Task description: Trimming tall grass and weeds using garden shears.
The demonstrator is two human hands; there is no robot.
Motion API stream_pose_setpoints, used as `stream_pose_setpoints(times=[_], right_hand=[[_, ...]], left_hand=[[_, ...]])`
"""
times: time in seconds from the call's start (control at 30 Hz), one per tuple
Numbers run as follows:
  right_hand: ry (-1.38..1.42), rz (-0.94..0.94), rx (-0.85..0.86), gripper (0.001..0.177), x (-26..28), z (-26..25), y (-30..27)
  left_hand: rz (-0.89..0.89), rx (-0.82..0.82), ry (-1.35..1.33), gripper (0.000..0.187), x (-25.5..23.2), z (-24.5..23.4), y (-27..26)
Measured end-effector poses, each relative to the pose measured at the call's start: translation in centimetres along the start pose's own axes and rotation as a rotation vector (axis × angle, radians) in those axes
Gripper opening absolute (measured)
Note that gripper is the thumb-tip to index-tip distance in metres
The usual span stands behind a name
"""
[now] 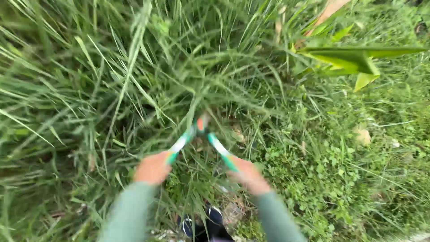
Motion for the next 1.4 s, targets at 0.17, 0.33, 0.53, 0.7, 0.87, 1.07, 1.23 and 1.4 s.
stream_pose_setpoints(times=[0.17,0.33,0.53,0.7,0.87,1.07,1.23,1.4], right_hand=[[0.128,-0.006,-0.140,0.039,3.7,6.4,4.3],[-0.100,0.082,-0.018,0.039,6.8,-2.6,-4.7],[-0.198,0.238,0.109,0.044,2.4,-5.7,-5.6],[-0.217,0.120,0.187,0.038,7.8,-1.9,-1.2],[-0.349,0.199,0.161,0.046,12.5,-3.4,2.4],[-0.380,-0.407,-0.042,0.041,15.1,13.0,12.0],[0.002,-0.270,0.033,0.038,15.0,9.1,9.0],[-0.297,-0.019,0.078,0.046,13.2,1.2,-0.7]], left_hand=[[-0.467,-0.179,-0.154,0.034,-5.6,7.2,1.8],[-0.257,0.017,-0.294,0.041,1.3,0.5,-1.6],[-0.462,0.319,-0.547,0.047,4.0,0.0,-5.5],[-0.535,0.270,-0.477,0.048,6.8,-4.4,-3.6],[-0.540,0.277,-0.437,0.050,12.1,-8.4,-0.3],[-0.452,-0.473,-0.244,0.032,-2.4,-0.7,7.6],[-0.443,-0.381,-0.595,0.040,-0.8,-3.8,3.0],[-0.488,0.111,-0.513,0.048,6.8,-7.4,-3.8]])
Point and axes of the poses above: each hand's wrist, its own y-axis towards the middle knuckle, its own z-axis out of the palm, x = y × z, the point moved 2 cm from there along y, towards the middle knuckle, and after that the axes turned 7 degrees about x, right-handed, at the moved point
